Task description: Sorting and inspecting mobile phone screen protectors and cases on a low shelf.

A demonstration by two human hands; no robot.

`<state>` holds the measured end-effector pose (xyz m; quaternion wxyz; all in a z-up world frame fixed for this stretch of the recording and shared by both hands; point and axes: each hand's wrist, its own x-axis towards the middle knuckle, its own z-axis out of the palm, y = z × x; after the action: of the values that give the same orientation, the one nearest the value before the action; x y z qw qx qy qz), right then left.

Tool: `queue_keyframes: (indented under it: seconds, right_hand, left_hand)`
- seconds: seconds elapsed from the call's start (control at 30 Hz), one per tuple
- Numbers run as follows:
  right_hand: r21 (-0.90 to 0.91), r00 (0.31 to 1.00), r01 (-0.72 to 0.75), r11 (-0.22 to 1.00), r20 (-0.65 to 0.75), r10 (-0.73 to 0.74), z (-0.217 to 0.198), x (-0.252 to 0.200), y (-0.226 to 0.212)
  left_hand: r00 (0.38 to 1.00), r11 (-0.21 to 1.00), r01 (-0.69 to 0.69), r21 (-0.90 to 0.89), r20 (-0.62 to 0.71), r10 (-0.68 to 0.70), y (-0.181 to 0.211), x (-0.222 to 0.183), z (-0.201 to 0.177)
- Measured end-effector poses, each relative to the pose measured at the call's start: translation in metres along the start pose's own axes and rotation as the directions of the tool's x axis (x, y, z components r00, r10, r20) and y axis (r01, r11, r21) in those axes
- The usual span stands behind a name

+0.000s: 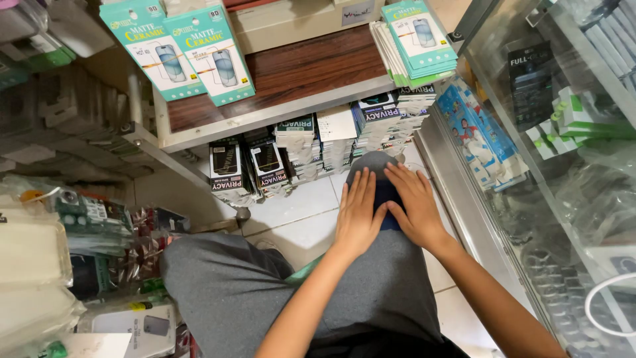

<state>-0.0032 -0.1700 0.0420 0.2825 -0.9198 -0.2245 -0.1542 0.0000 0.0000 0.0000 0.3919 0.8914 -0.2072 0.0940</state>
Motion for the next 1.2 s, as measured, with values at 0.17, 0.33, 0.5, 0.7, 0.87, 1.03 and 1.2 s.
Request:
queue_keyframes:
  seconds: [0.17,0.33,0.5,0.7,0.87,1.03,1.2]
  right_hand:
    - [0.021,0.998,-0.026,0.999,0.052,0.024,0.025,-0.011,0.014]
    - [0.08,0.998,-0.041,0.996,0.056,0.037,0.027,-0.014,0.014]
    - [0.056,0.998,-0.039,0.998,0.055,0.036,0.026,-0.011,0.013]
    - [0.0,0.999,-0.004,1.0,0.046,0.004,0.003,-0.001,0.007]
    - [-0.01,1.0,0.019,1.0,-0.004,-0.019,0.0,-0.001,0.004]
    - [-0.023,1.0,0.005,1.0,0.03,-0.005,0.017,-0.012,0.013]
    - [0.031,1.0,-0.028,0.999,0.005,0.028,0.016,-0.01,0.01]
  left_hand:
    - [0.999,0.999,0.029,-0.013,0.032,-0.029,-0.015,-0.006,0.02]
    - [0.997,0.999,0.047,0.003,0.056,-0.047,-0.013,-0.009,0.02]
    - [0.997,0.999,0.051,-0.001,0.05,-0.051,-0.012,-0.008,0.017]
    - [1.0,1.0,-0.009,-0.013,-0.004,0.009,-0.004,0.005,-0.005]
    - [1.0,0.999,-0.007,-0.033,-0.012,0.007,-0.002,0.003,-0.008]
    - [0.997,0.998,0.057,-0.03,0.056,-0.055,-0.019,-0.009,0.016]
    - [0.999,0.997,0.033,-0.072,0.01,-0.033,-0.02,-0.011,0.016]
